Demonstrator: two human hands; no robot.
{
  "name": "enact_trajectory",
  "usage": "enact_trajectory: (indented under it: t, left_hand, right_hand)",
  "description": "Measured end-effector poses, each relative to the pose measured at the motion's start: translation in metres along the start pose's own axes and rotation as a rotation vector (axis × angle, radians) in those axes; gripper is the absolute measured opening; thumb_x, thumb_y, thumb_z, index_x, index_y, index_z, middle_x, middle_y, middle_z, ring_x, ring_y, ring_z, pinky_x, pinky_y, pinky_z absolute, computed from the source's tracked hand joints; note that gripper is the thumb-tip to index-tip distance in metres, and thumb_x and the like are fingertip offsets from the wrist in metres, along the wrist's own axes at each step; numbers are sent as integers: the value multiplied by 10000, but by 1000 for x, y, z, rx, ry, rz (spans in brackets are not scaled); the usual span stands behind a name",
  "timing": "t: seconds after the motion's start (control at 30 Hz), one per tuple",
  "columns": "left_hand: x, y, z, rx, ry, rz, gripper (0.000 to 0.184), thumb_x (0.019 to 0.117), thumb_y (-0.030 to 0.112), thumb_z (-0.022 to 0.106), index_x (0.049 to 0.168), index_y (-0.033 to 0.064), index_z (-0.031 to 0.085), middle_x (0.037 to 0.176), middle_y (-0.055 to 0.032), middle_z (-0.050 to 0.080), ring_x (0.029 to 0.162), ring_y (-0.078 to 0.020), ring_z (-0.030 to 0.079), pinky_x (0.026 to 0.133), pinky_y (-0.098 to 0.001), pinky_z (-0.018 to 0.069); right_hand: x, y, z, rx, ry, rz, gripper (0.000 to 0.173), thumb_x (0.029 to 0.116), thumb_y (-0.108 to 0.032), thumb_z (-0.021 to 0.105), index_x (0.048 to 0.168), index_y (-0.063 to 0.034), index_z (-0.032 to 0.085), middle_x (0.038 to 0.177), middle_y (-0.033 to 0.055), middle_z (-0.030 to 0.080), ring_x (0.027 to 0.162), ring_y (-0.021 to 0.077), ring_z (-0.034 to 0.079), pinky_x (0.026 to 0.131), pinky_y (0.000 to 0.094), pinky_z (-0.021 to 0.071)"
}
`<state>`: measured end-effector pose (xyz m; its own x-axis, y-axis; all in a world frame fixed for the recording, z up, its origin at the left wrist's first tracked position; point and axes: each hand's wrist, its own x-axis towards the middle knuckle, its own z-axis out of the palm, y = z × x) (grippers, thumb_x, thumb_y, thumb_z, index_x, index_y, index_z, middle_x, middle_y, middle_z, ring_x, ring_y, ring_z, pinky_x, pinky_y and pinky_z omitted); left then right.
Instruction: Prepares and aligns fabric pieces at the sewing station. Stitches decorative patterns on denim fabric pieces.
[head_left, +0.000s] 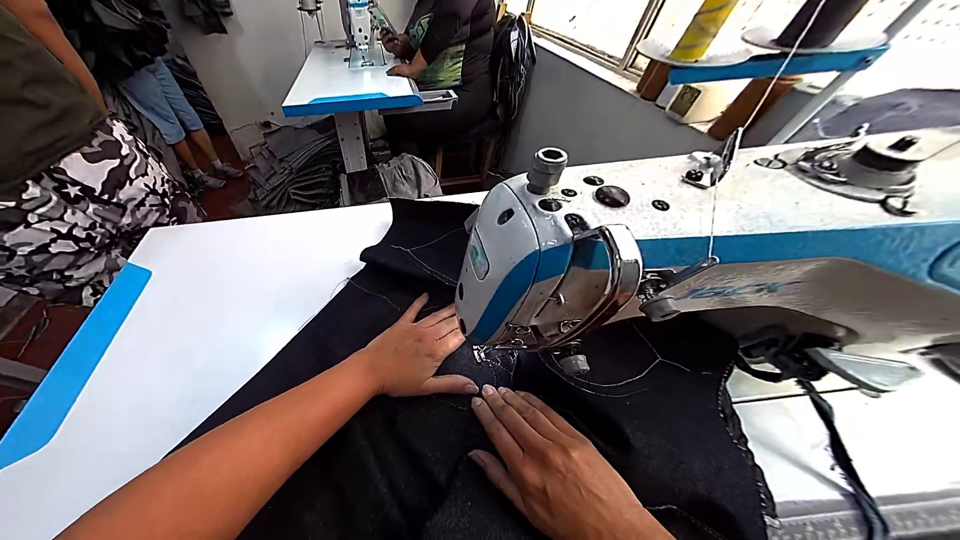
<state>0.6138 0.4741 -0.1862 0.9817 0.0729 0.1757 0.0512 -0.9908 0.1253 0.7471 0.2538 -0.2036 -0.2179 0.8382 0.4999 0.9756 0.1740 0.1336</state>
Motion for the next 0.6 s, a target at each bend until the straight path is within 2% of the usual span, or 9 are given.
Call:
enact_trajectory:
  t: [0.43, 0.6]
  left_hand:
    - [2, 1, 0, 16, 5, -30, 831, 974, 726, 344, 1397, 60, 607, 1484, -133, 567, 1470, -317, 427, 1195, -690, 195]
    - [3, -3, -2, -7, -32, -48, 846, 970, 742, 339, 1452, 83, 559, 1529, -127, 524, 1502, -303, 377, 1203, -688, 162]
  right_hand:
    - [2, 5, 1, 24, -3, -20, 544, 1084, -409, 354, 1200, -25, 722, 1180, 120, 750, 1145, 263, 707, 1022, 386, 531]
    - [4, 10, 4, 35, -12, -31, 547, 1085, -406, 346, 1205, -31, 726, 1201, 120, 745, 1170, 263, 699, 1050, 394, 517]
